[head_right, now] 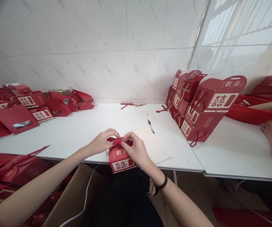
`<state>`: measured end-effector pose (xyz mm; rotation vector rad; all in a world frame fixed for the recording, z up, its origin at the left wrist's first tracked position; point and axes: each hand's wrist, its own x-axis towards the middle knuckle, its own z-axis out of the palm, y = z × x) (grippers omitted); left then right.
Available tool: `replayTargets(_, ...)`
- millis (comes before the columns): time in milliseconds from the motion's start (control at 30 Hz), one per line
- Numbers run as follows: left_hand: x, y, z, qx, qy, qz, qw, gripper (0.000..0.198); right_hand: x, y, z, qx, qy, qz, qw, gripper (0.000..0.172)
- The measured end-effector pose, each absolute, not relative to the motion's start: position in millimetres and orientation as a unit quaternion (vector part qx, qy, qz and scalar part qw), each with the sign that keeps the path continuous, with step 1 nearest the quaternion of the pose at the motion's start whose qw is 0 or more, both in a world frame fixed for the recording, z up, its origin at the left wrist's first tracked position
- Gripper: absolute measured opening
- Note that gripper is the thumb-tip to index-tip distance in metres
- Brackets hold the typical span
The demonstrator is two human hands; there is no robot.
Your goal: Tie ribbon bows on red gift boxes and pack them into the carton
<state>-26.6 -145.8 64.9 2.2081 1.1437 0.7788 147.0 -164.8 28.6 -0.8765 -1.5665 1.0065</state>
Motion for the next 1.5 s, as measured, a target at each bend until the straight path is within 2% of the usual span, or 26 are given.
replayTargets(333,-32.7,-159.1,61.4,0.852,0.403,0.302,0.141,0.013,146.7,-166.5,28.0,-0.377,-0.650,0.395,0.529,0.014)
replayTargets(600,-25.4,-166.0,59.3,0.823,0.472,0.292,0.122,0.013,146.8,-166.4,28.3,-0.403,-0.648,0.373,0.528,0.013)
replayTargets(800,-18.8,-173.3,59.9,0.827,0.444,0.290,0.185,0.015,147.5,-167.1,30.0,-0.404,-0.648,0.368,0.530,0.012)
replayTargets(967,-13.6,-170.6,51.7,0.759,0.448,0.356,0.311,0.027,148.9,-167.1,32.3,-0.404,-0.644,0.378,0.529,0.016)
replayTargets(1067,-11.0,-169.0,47.0,0.723,0.443,0.378,0.371,0.026,150.3,-166.2,33.3,-0.398,-0.644,0.387,0.527,0.016)
replayTargets(1333,-7.7,-164.2,43.7,0.690,0.442,0.407,0.404,0.026,151.3,-165.3,32.3,-0.387,-0.666,0.372,0.518,0.009)
replayTargets(1500,-10.2,-161.7,45.1,0.673,0.418,0.393,0.467,0.026,151.0,-162.3,33.3,-0.380,-0.689,0.355,0.505,0.009)
